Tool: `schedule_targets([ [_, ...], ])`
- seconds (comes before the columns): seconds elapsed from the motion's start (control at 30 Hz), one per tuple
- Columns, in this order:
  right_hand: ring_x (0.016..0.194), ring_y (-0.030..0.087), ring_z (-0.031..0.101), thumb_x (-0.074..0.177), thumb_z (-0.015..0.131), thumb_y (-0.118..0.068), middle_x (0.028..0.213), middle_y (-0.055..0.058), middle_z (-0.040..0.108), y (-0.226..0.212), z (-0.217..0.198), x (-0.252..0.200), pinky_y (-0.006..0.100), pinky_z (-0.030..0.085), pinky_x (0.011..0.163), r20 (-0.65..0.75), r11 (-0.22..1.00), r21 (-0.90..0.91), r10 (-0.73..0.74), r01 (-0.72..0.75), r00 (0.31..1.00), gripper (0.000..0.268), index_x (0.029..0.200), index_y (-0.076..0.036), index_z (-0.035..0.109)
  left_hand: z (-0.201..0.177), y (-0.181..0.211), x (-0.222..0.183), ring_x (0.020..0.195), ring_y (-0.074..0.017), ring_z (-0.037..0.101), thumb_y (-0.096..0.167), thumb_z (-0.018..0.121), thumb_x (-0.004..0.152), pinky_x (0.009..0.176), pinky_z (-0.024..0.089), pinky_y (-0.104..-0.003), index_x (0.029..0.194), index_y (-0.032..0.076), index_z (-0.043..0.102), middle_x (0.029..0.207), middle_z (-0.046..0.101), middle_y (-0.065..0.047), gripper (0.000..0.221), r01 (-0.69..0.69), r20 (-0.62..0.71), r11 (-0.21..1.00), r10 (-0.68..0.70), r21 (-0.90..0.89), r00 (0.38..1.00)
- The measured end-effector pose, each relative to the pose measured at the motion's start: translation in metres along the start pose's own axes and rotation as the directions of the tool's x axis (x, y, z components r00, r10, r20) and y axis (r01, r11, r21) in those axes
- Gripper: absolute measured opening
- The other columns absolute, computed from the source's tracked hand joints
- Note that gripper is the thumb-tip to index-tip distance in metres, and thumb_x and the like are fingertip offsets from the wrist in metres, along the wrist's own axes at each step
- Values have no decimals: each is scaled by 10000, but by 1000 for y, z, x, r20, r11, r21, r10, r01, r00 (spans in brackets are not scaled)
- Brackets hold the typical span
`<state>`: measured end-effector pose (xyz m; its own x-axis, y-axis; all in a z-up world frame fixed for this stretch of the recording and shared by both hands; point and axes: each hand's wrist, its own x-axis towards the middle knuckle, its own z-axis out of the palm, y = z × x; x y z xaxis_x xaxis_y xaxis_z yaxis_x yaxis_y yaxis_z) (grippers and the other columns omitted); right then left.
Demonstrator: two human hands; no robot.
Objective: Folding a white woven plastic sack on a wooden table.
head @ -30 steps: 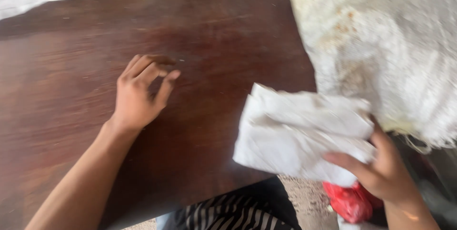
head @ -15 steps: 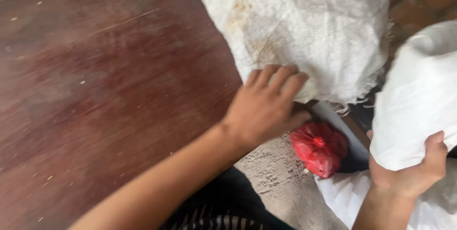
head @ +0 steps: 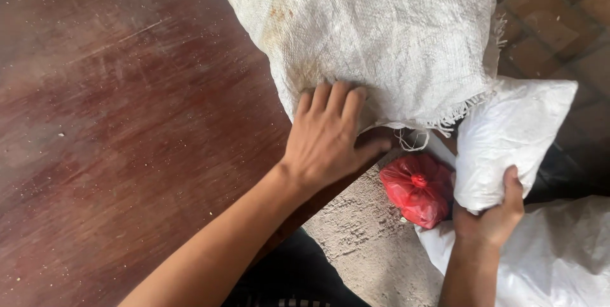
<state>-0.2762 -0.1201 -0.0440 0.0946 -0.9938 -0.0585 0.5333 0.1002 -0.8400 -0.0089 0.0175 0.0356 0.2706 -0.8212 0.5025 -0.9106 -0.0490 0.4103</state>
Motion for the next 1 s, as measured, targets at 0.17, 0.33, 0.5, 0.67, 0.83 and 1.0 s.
schedule_targets([
  [0.17,1315,275,596,986,623,-380,1446,51,602,4,5,-5,487,494,1009,65,1000,6,18,-18,998,605,1523,-144,474,21,-3,-7,1109,-342,582,566,673,800,890,500,-525,1246,16,570,1187,598,-175,715,31,132,970,-65,242,989],
  [0.33,1293,255,610,984,621,-388,1437,36,608,5,-1,-4,470,498,985,50,1000,8,18,-19,999,593,1516,-163,482,30,-21,-4,1079,-310,670,219,622,1029,877,576,-469,1258,4,583,1215,642,-178,316,50,114,952,-89,303,990],
  [0.5,1286,276,619,1011,612,-390,1417,48,626,-1,1,-3,472,510,1002,66,999,41,-34,31,997,556,1498,-145,500,-25,-14,10,812,-329,724,325,746,902,724,555,-457,1006,37,622,943,732,-129,330,169,261,977,-131,-128,956],
  [0.67,1271,283,629,999,607,-370,1418,61,624,-1,5,-4,482,521,964,91,1000,-10,-11,12,996,579,1509,-129,482,-79,-1,17,613,-217,734,226,674,943,581,578,-372,992,29,608,717,727,-98,214,282,432,847,-69,-451,899],
  [0.83,1220,314,651,942,640,-340,1415,129,631,16,-55,17,488,557,936,251,995,-1,98,-101,963,676,1523,-33,483,-101,10,18,502,-215,658,257,598,1001,507,567,-364,1110,21,478,652,689,-155,286,336,392,828,-156,-449,907],
  [1.0,878,396,664,859,683,-248,1150,287,695,46,-134,58,464,533,710,212,913,-345,300,-216,930,645,1347,163,587,-75,14,12,465,-175,639,430,615,1000,445,530,-350,1206,42,422,898,705,-140,480,213,395,953,-114,-216,911],
])
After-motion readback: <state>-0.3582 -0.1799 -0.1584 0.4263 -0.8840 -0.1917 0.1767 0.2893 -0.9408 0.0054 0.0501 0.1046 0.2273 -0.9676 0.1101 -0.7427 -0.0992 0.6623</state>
